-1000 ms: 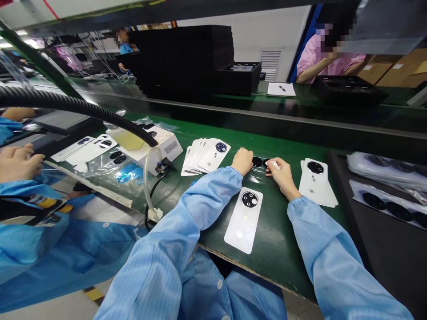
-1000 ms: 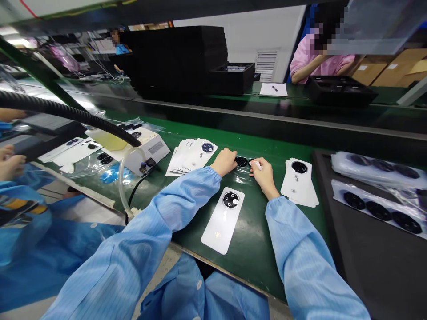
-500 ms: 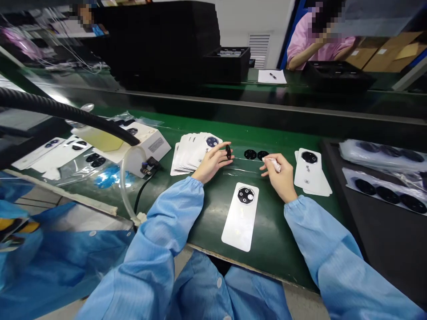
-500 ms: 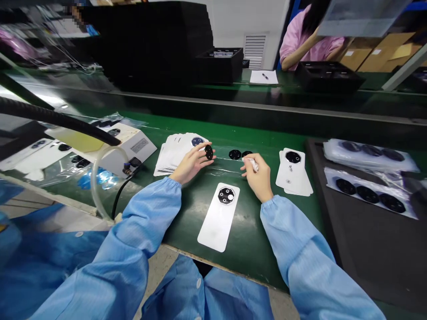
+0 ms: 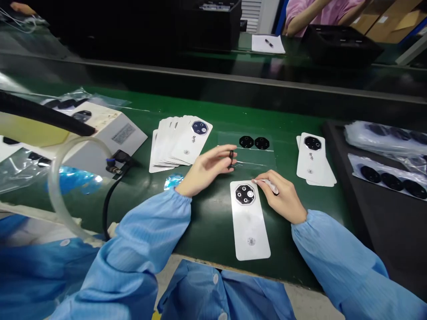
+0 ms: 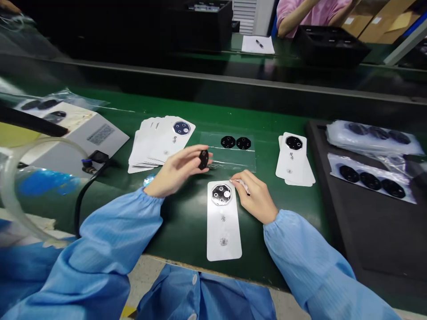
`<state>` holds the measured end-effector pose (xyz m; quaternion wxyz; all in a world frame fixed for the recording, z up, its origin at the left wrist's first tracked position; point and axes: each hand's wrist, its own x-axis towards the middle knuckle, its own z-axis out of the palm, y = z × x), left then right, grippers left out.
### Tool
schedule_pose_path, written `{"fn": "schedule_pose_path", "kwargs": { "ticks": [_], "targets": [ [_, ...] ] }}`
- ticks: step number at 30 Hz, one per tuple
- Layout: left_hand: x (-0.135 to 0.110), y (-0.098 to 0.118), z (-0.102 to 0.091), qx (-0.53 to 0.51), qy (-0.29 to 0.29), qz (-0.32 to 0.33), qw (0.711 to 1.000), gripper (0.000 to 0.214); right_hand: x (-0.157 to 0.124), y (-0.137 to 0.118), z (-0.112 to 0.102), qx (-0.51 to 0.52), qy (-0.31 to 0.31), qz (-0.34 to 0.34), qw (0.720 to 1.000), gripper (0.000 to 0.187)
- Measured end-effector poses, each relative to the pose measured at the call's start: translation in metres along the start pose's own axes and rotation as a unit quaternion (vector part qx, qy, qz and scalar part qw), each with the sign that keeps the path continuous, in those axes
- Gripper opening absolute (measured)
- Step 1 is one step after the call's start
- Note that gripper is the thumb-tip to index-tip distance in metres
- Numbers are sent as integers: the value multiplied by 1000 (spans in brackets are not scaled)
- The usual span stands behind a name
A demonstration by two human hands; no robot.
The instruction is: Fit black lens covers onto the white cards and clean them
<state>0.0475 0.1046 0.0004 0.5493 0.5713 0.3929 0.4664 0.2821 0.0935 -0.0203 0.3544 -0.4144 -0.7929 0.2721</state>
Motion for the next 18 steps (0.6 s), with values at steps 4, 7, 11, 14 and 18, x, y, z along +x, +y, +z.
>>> {"fn": "schedule_pose_path", "kwargs": {
  "ticks": [4,7,11,14,18],
  "targets": [
    [-22,-4,18,180,-16,74,981,50,-2,-2,0,12,49,7,999,11],
    [-35,-7,27,321,-51,113,939,60,-11,-6,-6,14,110,23,994,12],
    [-42,-11,33,377,-76,115,916,59,-34,-12,-16,17,47,-29,998,20],
    [-42,-13,33,394,-79,105,910,58,-51,-16,-19,-11,-57,-125,990,25],
    [-42,-14,31,400,-95,93,907,61,-59,-19,-16,-62,-107,-226,966,24]
  ]
}}
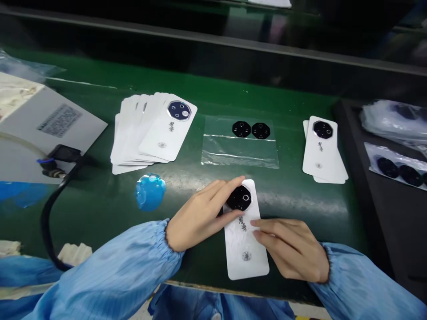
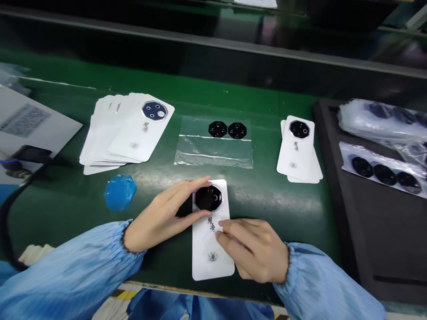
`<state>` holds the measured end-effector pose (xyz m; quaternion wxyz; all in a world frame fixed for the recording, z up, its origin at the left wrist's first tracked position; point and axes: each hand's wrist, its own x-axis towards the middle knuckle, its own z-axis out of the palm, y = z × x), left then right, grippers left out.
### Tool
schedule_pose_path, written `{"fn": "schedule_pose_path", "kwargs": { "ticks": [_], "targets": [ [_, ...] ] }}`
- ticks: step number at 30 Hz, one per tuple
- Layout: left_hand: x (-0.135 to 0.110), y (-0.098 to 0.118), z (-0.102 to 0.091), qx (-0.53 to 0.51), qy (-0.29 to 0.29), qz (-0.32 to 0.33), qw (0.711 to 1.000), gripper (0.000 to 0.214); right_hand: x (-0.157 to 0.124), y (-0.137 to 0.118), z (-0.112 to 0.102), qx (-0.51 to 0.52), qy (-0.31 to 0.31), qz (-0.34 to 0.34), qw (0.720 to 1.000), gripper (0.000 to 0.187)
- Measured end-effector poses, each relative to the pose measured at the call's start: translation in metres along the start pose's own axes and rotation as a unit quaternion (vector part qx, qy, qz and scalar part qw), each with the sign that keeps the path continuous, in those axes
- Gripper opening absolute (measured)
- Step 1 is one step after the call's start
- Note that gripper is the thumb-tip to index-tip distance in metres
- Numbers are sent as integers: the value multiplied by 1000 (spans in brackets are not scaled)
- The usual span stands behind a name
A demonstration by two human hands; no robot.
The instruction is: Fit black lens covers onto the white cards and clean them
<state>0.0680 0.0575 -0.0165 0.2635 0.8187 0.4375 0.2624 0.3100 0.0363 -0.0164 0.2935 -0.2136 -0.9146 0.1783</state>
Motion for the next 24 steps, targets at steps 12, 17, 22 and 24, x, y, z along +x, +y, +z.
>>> {"fn": "schedule_pose_path", "kwargs": {
  "ticks": [12,17,22,24],
  "targets": [
    [4,0,1,30,-12,21,999,57,6,-3,3,-45,-10,8,999,25],
    [4,1,2,34,-16,19,999,55,8,-3,2,-51,-10,16,999,25],
    [5,1,2,40,-20,24,999,55,7,-3,3,-53,-11,18,998,24],
    [5,1,2,43,-22,24,999,54,7,-3,3,-54,-12,18,998,24]
  ]
}}
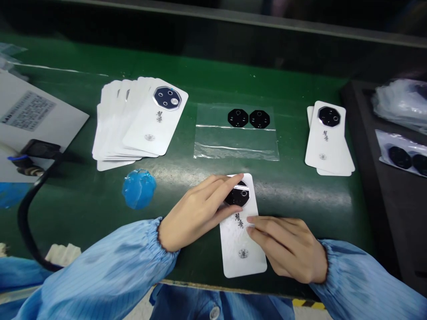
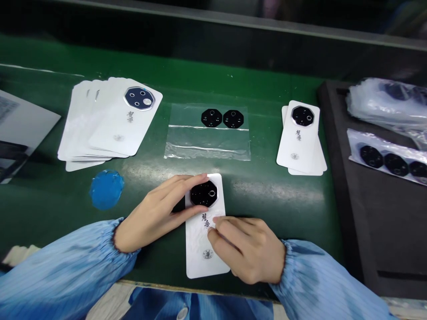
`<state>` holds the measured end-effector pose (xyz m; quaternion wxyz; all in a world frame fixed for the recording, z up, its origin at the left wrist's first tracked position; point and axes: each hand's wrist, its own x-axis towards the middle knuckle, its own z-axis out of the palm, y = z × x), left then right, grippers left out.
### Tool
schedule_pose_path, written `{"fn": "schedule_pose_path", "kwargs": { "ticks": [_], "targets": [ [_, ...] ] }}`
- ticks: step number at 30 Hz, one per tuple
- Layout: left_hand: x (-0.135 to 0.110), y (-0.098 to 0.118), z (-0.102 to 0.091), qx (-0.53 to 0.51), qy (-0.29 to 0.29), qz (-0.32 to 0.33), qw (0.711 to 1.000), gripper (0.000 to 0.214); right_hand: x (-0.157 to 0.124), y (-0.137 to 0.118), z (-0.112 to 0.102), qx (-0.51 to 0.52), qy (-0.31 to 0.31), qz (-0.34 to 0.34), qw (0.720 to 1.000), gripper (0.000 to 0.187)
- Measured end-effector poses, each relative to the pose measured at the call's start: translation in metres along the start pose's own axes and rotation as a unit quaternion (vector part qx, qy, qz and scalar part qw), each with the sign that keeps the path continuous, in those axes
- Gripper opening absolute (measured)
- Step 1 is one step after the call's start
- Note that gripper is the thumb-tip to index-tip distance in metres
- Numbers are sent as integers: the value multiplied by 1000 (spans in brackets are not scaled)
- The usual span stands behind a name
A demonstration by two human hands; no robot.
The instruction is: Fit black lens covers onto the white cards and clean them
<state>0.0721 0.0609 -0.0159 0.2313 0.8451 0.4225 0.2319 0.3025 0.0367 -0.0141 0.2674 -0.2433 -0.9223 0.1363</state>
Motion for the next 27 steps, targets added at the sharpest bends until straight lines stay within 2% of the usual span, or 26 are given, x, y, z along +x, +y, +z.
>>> {"fn": "schedule_pose_path", "kwargs": {
  "ticks": [27],
  "targets": [
    [-1,9,2,21,19,-20,999,51,-2,0,1,-14,-22,2,1000,24]
  ]
}}
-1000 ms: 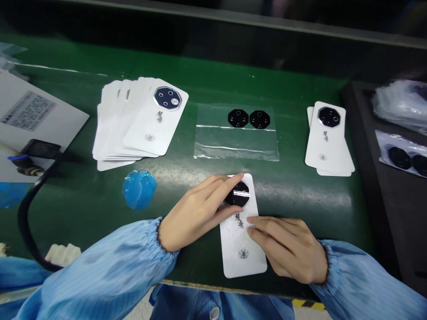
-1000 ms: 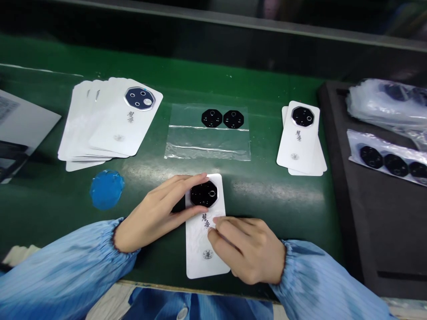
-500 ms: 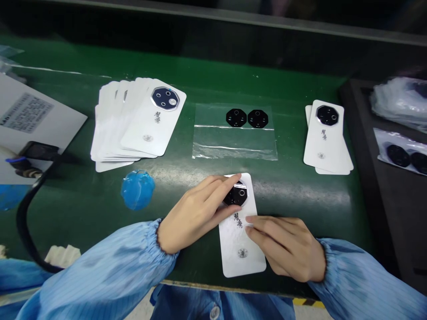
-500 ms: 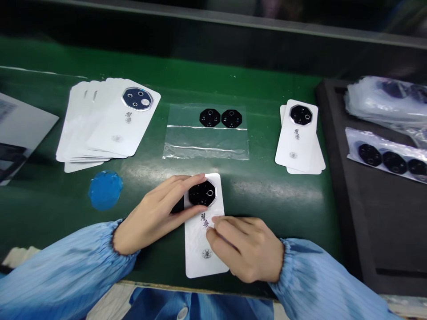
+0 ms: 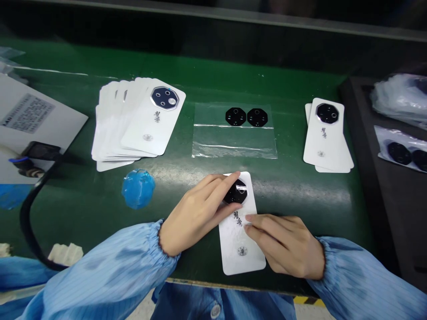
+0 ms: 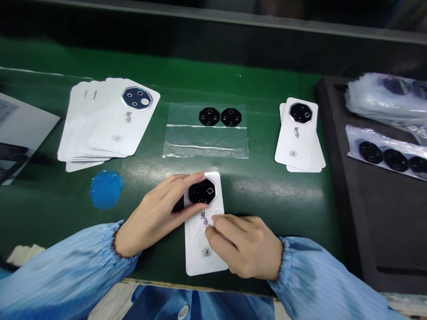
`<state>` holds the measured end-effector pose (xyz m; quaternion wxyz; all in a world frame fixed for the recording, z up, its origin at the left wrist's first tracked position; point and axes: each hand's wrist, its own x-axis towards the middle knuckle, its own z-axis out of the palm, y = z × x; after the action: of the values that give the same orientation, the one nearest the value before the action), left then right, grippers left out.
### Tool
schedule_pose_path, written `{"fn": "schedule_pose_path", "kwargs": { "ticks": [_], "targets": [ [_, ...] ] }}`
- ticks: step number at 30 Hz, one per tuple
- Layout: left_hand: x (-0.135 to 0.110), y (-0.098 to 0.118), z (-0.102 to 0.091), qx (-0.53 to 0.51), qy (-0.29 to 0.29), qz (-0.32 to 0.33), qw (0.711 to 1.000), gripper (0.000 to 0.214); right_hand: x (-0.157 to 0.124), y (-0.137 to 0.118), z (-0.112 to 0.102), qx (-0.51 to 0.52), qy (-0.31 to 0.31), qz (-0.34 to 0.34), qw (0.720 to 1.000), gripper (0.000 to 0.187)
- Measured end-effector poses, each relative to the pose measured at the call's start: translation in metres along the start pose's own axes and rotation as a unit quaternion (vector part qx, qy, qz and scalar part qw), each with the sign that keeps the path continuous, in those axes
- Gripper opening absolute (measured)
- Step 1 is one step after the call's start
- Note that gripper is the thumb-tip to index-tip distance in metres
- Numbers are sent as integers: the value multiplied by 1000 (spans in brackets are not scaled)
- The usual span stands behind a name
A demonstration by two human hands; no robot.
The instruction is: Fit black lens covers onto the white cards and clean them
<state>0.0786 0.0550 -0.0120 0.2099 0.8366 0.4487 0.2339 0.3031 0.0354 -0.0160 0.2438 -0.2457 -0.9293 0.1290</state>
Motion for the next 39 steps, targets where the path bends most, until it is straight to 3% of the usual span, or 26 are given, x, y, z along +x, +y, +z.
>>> {"fn": "schedule_pose_path", "kwargs": {
  "ticks": [39],
  "targets": [
    [-3,5,2,-4,12,-61,998,60,5,0,-1,-4,20,-1,1000,27]
  ]
}}
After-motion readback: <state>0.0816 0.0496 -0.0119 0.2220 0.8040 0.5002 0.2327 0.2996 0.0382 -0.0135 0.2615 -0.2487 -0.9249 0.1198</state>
